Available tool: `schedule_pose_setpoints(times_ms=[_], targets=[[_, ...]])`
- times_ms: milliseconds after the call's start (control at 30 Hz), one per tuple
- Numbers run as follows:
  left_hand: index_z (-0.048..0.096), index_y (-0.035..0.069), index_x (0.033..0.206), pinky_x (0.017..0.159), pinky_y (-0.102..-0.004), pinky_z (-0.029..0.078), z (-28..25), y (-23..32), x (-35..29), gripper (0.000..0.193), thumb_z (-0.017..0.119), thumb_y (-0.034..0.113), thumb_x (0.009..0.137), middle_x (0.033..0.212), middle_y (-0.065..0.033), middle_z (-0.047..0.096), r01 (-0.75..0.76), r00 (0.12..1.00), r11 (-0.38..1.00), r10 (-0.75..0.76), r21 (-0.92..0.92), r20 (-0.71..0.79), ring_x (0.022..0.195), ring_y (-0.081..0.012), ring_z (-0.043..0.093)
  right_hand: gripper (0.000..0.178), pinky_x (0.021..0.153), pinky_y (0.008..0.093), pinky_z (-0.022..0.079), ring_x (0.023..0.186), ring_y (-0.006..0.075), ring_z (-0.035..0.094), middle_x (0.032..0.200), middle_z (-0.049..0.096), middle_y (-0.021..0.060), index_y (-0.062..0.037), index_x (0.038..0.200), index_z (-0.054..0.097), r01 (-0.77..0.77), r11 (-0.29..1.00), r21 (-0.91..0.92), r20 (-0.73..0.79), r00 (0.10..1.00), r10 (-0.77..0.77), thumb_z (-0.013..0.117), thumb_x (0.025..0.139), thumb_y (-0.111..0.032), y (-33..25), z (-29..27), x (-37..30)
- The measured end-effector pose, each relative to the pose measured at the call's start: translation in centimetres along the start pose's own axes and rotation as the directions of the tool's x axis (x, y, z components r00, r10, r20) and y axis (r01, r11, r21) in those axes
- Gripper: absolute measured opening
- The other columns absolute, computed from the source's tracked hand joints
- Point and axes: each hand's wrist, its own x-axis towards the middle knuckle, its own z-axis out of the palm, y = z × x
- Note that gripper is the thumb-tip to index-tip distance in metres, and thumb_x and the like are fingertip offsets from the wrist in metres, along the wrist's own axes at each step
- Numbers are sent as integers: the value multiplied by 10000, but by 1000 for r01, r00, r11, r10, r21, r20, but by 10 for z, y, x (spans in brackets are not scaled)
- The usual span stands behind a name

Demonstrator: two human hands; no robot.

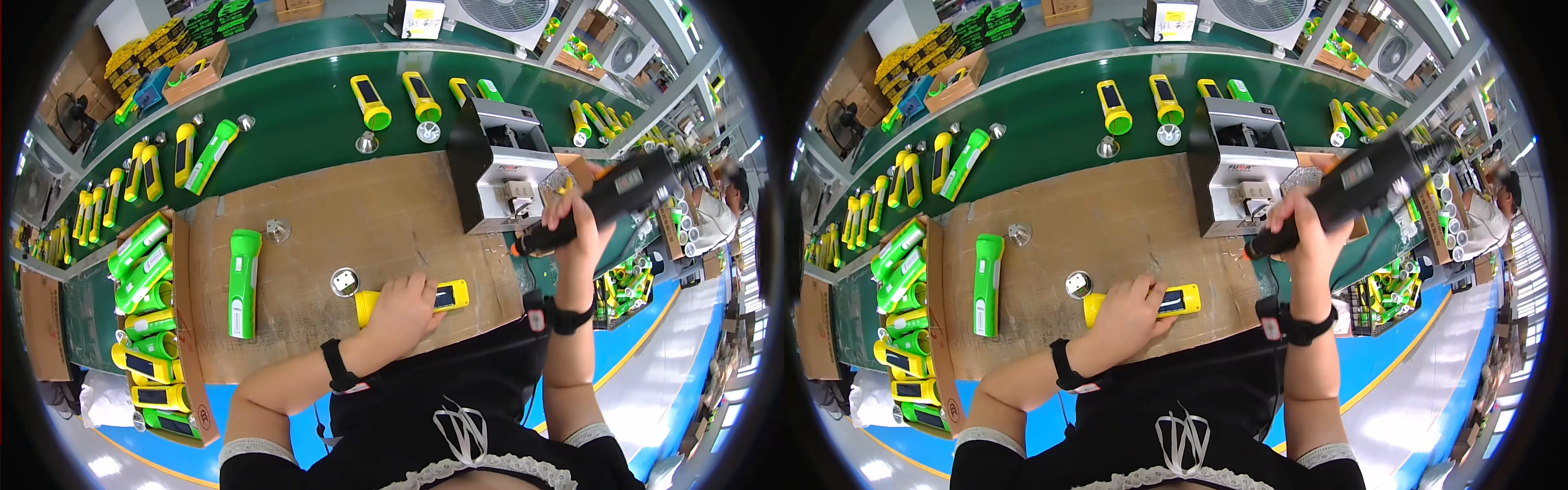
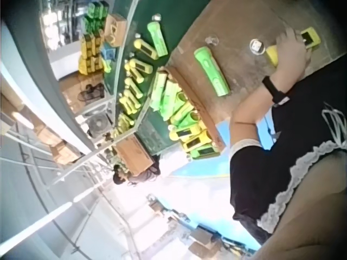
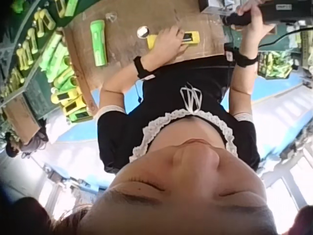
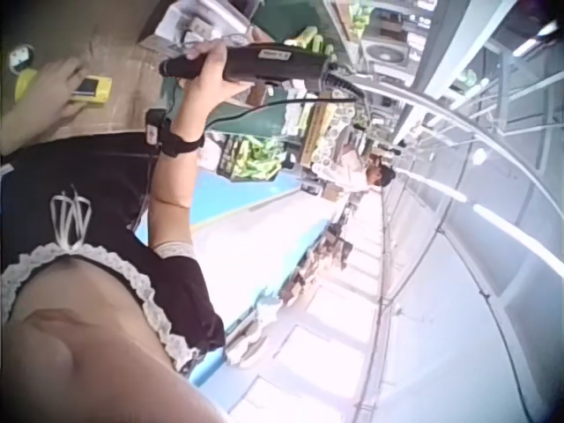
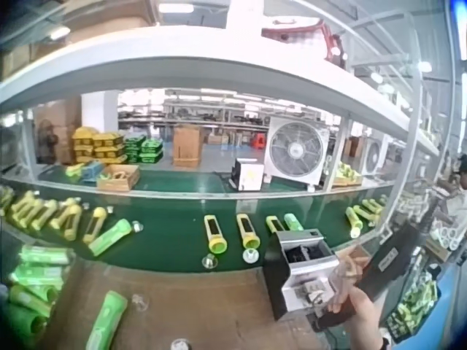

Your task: The worker is assembling flashlight components using an electric screwdriver at a factory workstation.

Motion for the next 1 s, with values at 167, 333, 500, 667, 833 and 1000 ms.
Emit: schedule_pose_setpoints(times_ms=[167, 333, 500, 667, 833, 1000], targets=[[574, 15, 994, 654, -365, 446, -3, 2, -3, 425, 720, 279, 695, 896, -112, 516, -8, 1000, 999, 7, -34, -26, 753, -262, 565, 600, 546, 326, 453, 543, 176, 509, 681, 502, 81, -35, 1296, 259, 88, 995, 40, 127, 988, -93, 619, 825, -132, -2, 14, -56], [567, 22, 969, 647, -361, 441, -3, -1, 0, 400, 715, 278, 699, 885, -112, 511, -25, 999, 999, 24, -42, -29, 737, -262, 564, 585, 598, 337, 470, 565, 178, 517, 708, 508, 83, -49, 1297, 252, 77, 996, 45, 95, 992, -81, 611, 844, -133, 5, 21, -70], [564, 28, 951, 645, -358, 438, 0, -2, -1, 397, 716, 289, 693, 878, -114, 509, -8, 1000, 999, 7, -39, -22, 730, -263, 561, 623, 551, 332, 451, 533, 176, 511, 687, 483, 70, -38, 1301, 255, 84, 996, 11, 35, 996, -84, 629, 831, -200, 12, 29, -71], [554, 32, 921, 647, -356, 436, -1, -1, -4, 397, 714, 306, 684, 858, -112, 498, -17, 999, 1000, 16, -6, -33, 714, -269, 548, 583, 551, 326, 457, 535, 173, 511, 694, 492, 73, -37, 1283, 285, 81, 996, -20, 89, 993, -79, 626, 838, -197, 19, 30, -73], [545, 32, 928, 651, -362, 437, 1, -2, -5, 412, 715, 319, 686, 859, -116, 494, -18, 999, 1000, 18, -2, -39, 727, -273, 542, 558, 556, 333, 466, 536, 173, 515, 693, 505, 77, -30, 1265, 298, 67, 998, 12, 138, 988, -68, 626, 838, -177, 24, 31, -70], [539, 29, 940, 669, -371, 439, -2, -1, -5, 423, 719, 319, 690, 878, -123, 495, -2, 1000, 1000, 2, -23, -7, 752, -281, 539, 448, 593, 305, 478, 573, 170, 538, 687, 534, 88, -10, 1185, 326, -42, 999, 15, 201, 979, 38, 593, 828, -59, 39, 29, -70]])
